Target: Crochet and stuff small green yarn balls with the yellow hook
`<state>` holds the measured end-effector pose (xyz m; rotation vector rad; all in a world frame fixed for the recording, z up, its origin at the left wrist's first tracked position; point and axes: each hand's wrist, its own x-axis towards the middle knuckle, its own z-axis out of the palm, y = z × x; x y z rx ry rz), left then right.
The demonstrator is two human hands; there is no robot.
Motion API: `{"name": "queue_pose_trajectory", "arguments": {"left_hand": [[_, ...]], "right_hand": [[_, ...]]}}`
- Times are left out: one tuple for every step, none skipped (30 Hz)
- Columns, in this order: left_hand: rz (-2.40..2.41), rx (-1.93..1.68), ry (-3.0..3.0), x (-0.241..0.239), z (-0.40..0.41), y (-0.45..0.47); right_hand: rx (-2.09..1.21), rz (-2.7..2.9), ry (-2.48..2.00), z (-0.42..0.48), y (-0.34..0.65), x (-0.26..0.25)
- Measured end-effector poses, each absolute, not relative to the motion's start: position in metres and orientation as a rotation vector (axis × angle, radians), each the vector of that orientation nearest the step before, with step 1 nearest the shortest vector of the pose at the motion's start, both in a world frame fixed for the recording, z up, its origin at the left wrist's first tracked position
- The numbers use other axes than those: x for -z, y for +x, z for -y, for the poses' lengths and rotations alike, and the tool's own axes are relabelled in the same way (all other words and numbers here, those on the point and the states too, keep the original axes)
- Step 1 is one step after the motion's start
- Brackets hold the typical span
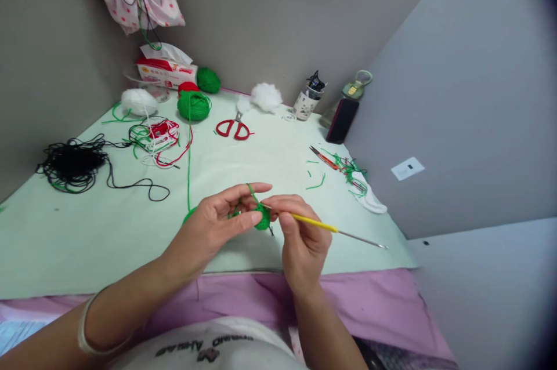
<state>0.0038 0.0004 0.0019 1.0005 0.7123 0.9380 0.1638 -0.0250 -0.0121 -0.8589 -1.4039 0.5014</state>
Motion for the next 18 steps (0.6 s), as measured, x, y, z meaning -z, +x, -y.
{"name": "queue_pose_trajectory", "arguments": {"left_hand": [[-0.739,-0.963,1.008,-0.002,0.001,0.005],[-0.754,-0.987,0.997,-0.001,0.001,0.007],[-0.753,-1.002,0.966,-0.002,0.002,0.008],[-0.737,-1.000,0.917,-0.002,0.002,0.009],[-0.707,-0.976,0.856,-0.002,0.001,0.009],[-0.670,-0.932,0.791,-0.003,0.000,0.009],[-0.634,-0.876,0.731,-0.003,-0.002,0.008],[-0.607,-0.827,0.684,-0.003,-0.005,0.006],[-0.591,-0.798,0.653,-0.003,-0.007,0.003],[-0.583,-0.793,0.632,-0.003,-0.010,0.000],[-0.586,-0.810,0.622,-0.003,-0.012,-0.003],[-0.596,-0.833,0.620,-0.003,-0.013,-0.005],[-0.605,-0.848,0.631,-0.004,-0.014,-0.008],[-0.611,-0.857,0.652,-0.004,-0.014,-0.009],[-0.617,-0.855,0.682,-0.005,-0.013,-0.010],[-0.623,-0.851,0.719,-0.006,-0.012,-0.010],[-0.629,-0.849,0.757,-0.007,-0.010,-0.010],[-0.636,-0.851,0.791,-0.007,-0.009,-0.009]], "right_hand": [[-0.445,1.438,-0.878,0.026,0.164,0.014],[-0.370,1.481,-0.903,0.027,0.163,0.016],[-0.274,1.539,-0.924,0.028,0.163,0.018],[-0.172,1.601,-0.936,0.029,0.163,0.020],[-0.085,1.653,-0.938,0.029,0.163,0.021],[-0.035,1.678,-0.929,0.029,0.163,0.021],[-0.035,1.660,-0.918,0.029,0.163,0.021],[-0.087,1.599,-0.914,0.028,0.164,0.019],[-0.172,1.497,-0.914,0.027,0.165,0.016],[-0.270,1.374,-0.916,0.026,0.166,0.012],[-0.361,1.252,-0.910,0.025,0.168,0.008],[-0.435,1.166,-0.889,0.025,0.169,0.005],[-0.498,1.121,-0.867,0.025,0.170,0.001],[-0.548,1.119,-0.846,0.024,0.171,-0.001],[-0.584,1.143,-0.833,0.025,0.170,-0.002],[-0.609,1.173,-0.829,0.025,0.169,-0.002],[-0.619,1.197,-0.829,0.026,0.168,-0.001],[-0.618,1.207,-0.830,0.026,0.166,0.000]]}}
